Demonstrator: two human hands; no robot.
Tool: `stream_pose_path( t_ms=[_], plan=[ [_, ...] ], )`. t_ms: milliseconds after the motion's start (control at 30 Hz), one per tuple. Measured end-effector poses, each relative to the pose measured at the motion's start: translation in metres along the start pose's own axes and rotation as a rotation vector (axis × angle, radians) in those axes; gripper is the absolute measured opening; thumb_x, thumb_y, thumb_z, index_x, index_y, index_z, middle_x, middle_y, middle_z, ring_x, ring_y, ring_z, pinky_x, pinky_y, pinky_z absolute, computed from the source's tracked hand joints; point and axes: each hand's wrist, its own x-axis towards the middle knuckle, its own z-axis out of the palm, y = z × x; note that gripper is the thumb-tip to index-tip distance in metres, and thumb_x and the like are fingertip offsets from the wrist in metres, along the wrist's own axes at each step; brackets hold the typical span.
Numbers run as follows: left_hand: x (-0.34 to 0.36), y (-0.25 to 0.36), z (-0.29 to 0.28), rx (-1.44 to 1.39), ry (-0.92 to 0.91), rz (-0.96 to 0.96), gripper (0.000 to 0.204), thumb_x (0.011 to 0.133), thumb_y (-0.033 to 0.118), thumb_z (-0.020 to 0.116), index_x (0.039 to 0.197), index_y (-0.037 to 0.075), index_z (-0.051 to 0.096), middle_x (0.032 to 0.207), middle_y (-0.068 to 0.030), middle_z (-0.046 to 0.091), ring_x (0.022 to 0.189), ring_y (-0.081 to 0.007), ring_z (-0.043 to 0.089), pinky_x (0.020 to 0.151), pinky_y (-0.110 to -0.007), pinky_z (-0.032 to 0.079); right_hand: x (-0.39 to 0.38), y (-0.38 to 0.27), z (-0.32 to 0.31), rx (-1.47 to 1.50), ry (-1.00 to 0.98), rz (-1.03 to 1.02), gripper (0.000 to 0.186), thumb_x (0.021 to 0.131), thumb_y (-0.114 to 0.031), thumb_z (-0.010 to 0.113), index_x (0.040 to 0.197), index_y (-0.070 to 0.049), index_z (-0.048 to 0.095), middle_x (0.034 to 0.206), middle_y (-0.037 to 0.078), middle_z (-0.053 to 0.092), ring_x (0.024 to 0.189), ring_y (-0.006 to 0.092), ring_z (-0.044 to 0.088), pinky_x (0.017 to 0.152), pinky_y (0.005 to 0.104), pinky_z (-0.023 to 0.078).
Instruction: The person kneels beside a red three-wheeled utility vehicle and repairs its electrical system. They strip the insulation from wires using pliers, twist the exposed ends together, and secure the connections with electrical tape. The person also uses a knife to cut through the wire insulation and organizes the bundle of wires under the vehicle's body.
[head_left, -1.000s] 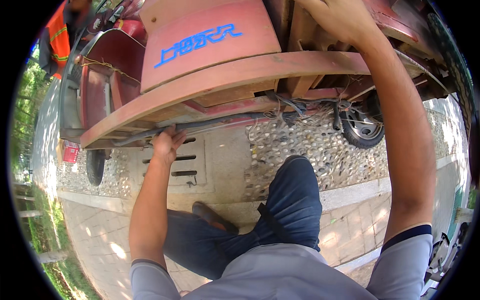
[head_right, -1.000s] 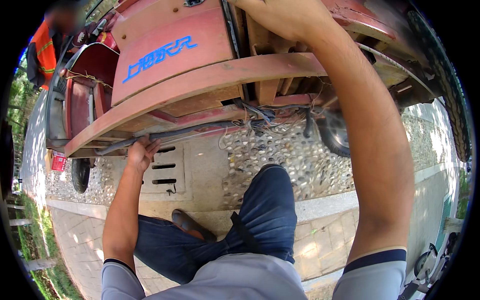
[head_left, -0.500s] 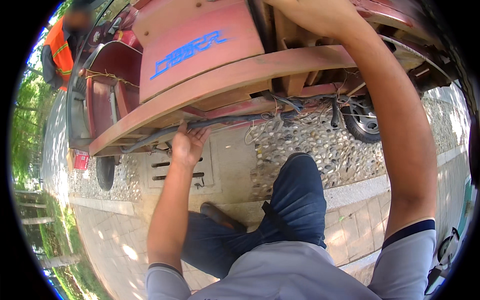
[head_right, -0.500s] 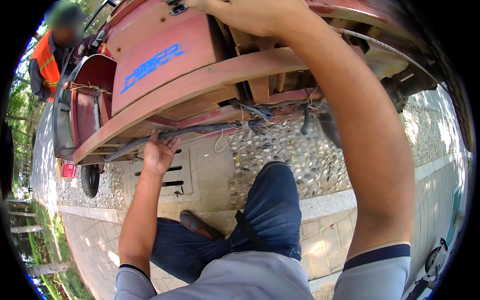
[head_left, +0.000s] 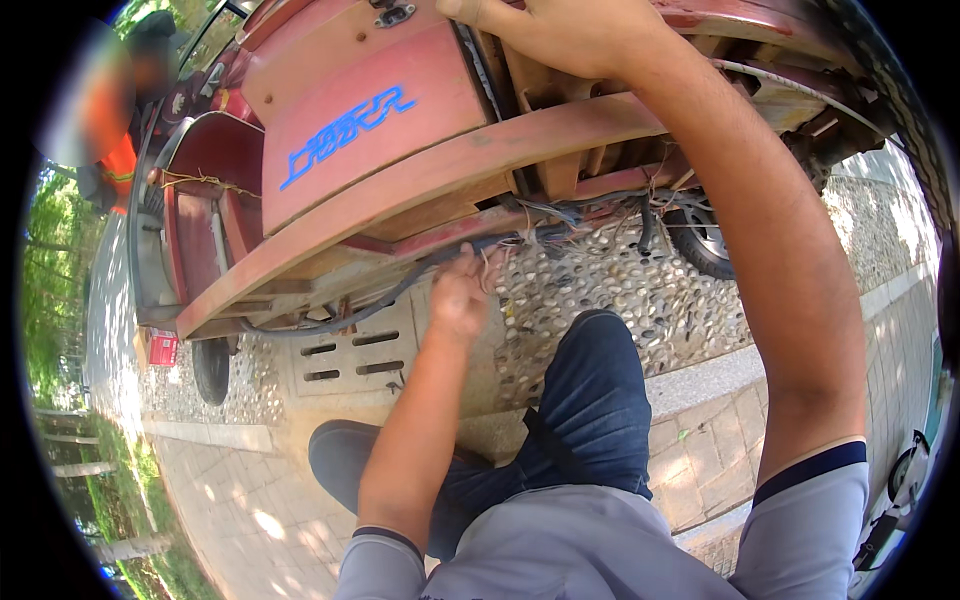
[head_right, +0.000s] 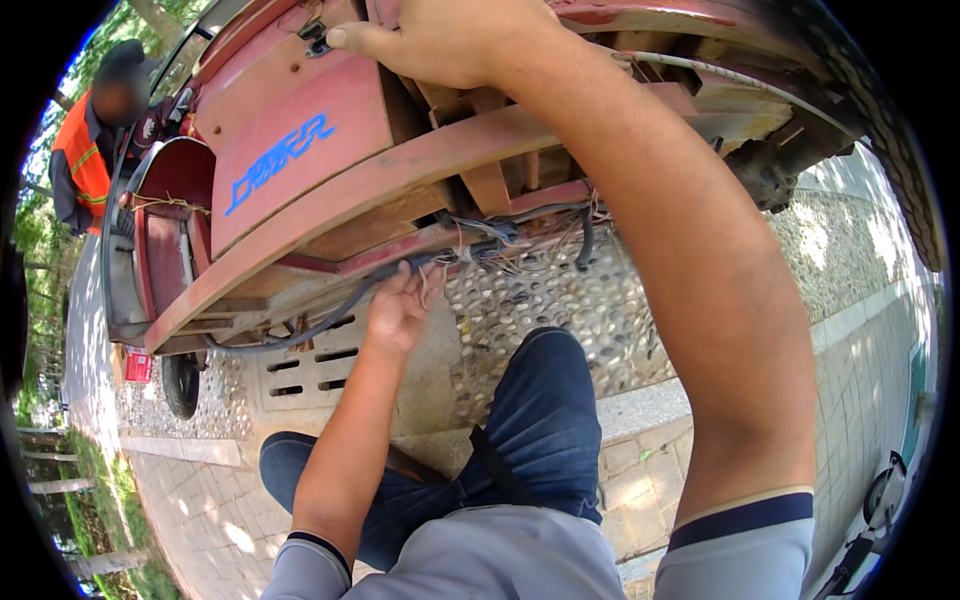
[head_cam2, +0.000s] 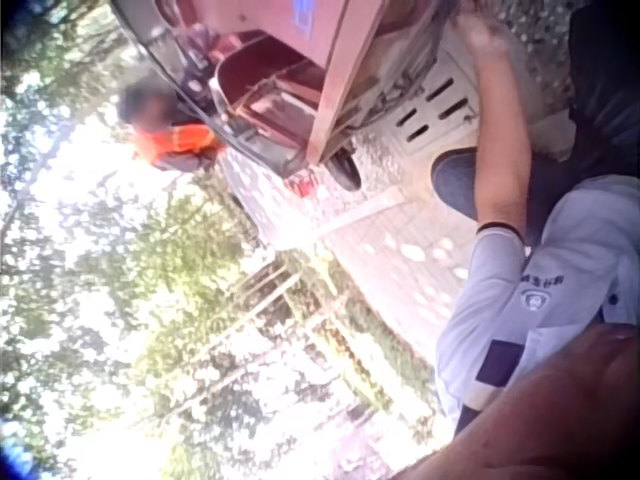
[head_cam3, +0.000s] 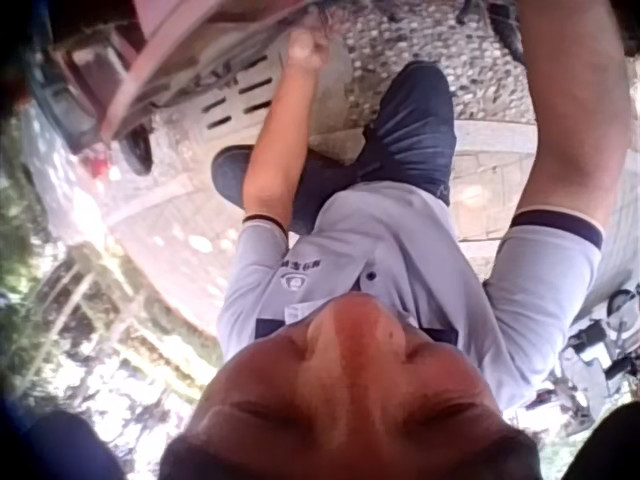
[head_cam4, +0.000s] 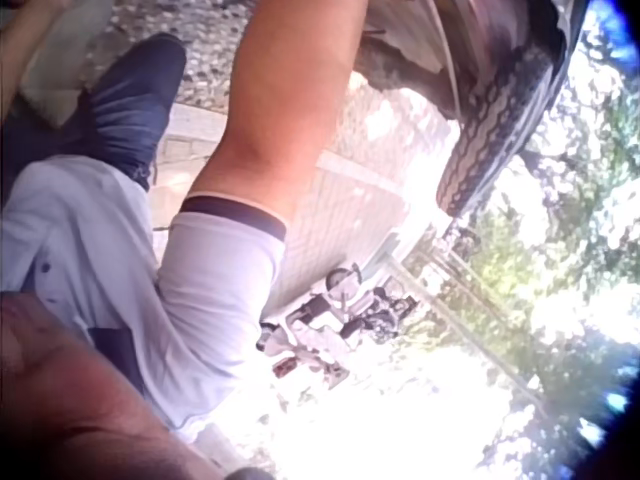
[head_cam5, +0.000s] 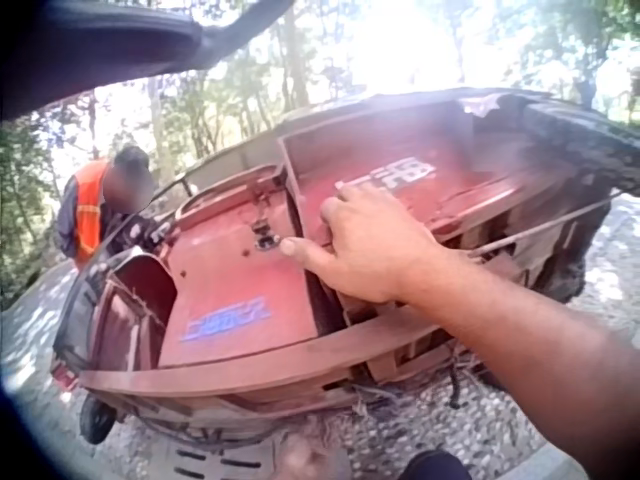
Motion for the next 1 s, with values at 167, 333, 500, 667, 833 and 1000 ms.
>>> stream_pose_path(
  t_ms=[167, 333, 500, 667, 833, 1000],
  plan=[
    [0.012, 0.053, 0.003, 0.054, 0.047, 0.231, 0.020, 0.102, 0.009, 0.054, 0.121, 0.002, 0.057, 0.121, -0.0127, 0.069, 0.111, -0.0295, 0.069, 0.094, -0.042, 0.055, 0.006, -0.006, -0.006, 0.028, -0.106, 0.036, 0.069, 0.096, -0.054, 0.056, 0.094, 0.014, 0.069, 0.110, 0.033, 0.063, 0.112, 0.0461, 0.059, 0.103, 0.0500, 0.045],
    [0.000, 0.067, 0.004, 0.421, 0.146, 0.094, 0.025, 0.101, 0.014, 0.055, 0.125, 0.006, 0.061, 0.117, -0.0084, 0.073, 0.109, -0.0236, 0.069, 0.096, -0.041, 0.052, 0.000, -0.007, -0.016, 0.051, -0.070, 0.049, 0.069, 0.096, -0.054, 0.056, 0.091, 0.013, 0.070, 0.107, 0.032, 0.064, 0.112, 0.0458, 0.059, 0.102, 0.0509, 0.045],
    [-0.015, 0.077, 0.019, 0.721, 0.142, 0.050, 0.024, 0.100, 0.015, 0.058, 0.119, 0.005, 0.069, 0.112, -0.0090, 0.076, 0.100, -0.0199, 0.069, 0.089, -0.040, 0.053, 0.001, 0.000, -0.007, -0.005, -0.118, 0.057, 0.069, 0.096, -0.055, 0.055, 0.088, 0.012, 0.070, 0.105, 0.033, 0.066, 0.110, 0.0462, 0.060, 0.101, 0.0521, 0.045],
    [-0.014, 0.086, -0.014, 1.110, 0.037, 0.263, 0.032, 0.102, 0.029, 0.061, 0.122, 0.008, 0.074, 0.104, -0.0014, 0.074, 0.089, -0.0108, 0.059, 0.083, -0.029, 0.046, 0.004, -0.010, -0.013, 0.030, -0.122, 0.099, 0.068, 0.096, -0.055, 0.055, 0.086, 0.011, 0.070, 0.102, 0.033, 0.067, 0.106, 0.0461, 0.061, 0.100, 0.0521, 0.046],
    [-0.008, 0.090, -0.024, 1.293, 0.113, 0.372, 0.029, 0.099, 0.027, 0.063, 0.115, 0.006, 0.076, 0.095, -0.0118, 0.075, 0.085, -0.0210, 0.066, 0.081, -0.035, 0.050, 0.001, -0.017, -0.020, 0.091, -0.182, 0.092, 0.065, 0.096, -0.056, 0.054, 0.092, 0.007, 0.071, 0.104, 0.030, 0.068, 0.108, 0.0433, 0.061, 0.102, 0.0506, 0.045],
    [0.002, 0.074, -0.004, 1.657, 0.170, 0.594, 0.026, 0.096, 0.027, 0.064, 0.111, 0.011, 0.078, 0.100, -0.0220, 0.074, 0.096, -0.0370, 0.071, 0.087, -0.043, 0.053, -0.007, 0.000, -0.008, -0.025, 0.068, -0.005, 0.057, 0.095, -0.054, 0.058, 0.096, 0.002, 0.069, 0.101, 0.022, 0.068, 0.107, 0.0382, 0.061, 0.097, 0.0489, 0.046]
  ],
)
